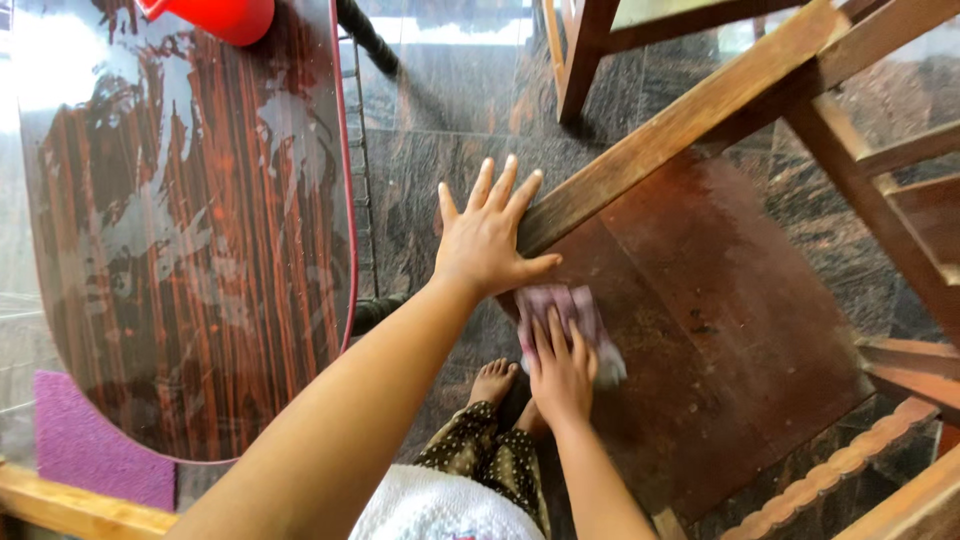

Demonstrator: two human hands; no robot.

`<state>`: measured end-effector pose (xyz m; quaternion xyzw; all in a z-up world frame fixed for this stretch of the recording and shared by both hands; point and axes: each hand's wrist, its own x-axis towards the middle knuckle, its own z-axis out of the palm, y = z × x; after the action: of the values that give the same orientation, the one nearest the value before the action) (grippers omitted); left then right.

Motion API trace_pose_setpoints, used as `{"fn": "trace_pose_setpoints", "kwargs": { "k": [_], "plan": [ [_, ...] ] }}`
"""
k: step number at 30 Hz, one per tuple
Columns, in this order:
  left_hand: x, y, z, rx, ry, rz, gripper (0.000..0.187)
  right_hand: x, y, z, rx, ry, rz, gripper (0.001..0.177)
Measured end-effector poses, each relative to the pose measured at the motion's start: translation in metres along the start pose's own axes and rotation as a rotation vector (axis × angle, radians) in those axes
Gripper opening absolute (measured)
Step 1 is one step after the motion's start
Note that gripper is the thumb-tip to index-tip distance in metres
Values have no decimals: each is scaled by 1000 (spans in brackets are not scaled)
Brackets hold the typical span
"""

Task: The person wipes a wooden chair with a cloth, dipping the cloth into a red bucket of water to wet it. They clean the chair's armrests, seat, and backrest thoroughly.

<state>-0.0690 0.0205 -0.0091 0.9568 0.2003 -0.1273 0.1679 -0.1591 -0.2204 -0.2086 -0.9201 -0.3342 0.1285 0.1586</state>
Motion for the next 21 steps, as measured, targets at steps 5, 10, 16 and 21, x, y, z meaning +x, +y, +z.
{"fn": "trace_pose_setpoints", "kwargs": {
  "k": [5,10,16,21],
  "plan": [
    [-1,-3,1,39,-1,4,103,-53,2,-4,-152,-111,172,62],
    [1,-5,5,59,-53,-9,102,38,-27,10,-164,-150,103,73],
    [1,-6,6,35,-59,-21,101,129,-54,7,-89,-437,85,85],
    [0,-6,4,48,-45,-2,100,80,-27,6,-145,-277,-20,90]
  ]
}}
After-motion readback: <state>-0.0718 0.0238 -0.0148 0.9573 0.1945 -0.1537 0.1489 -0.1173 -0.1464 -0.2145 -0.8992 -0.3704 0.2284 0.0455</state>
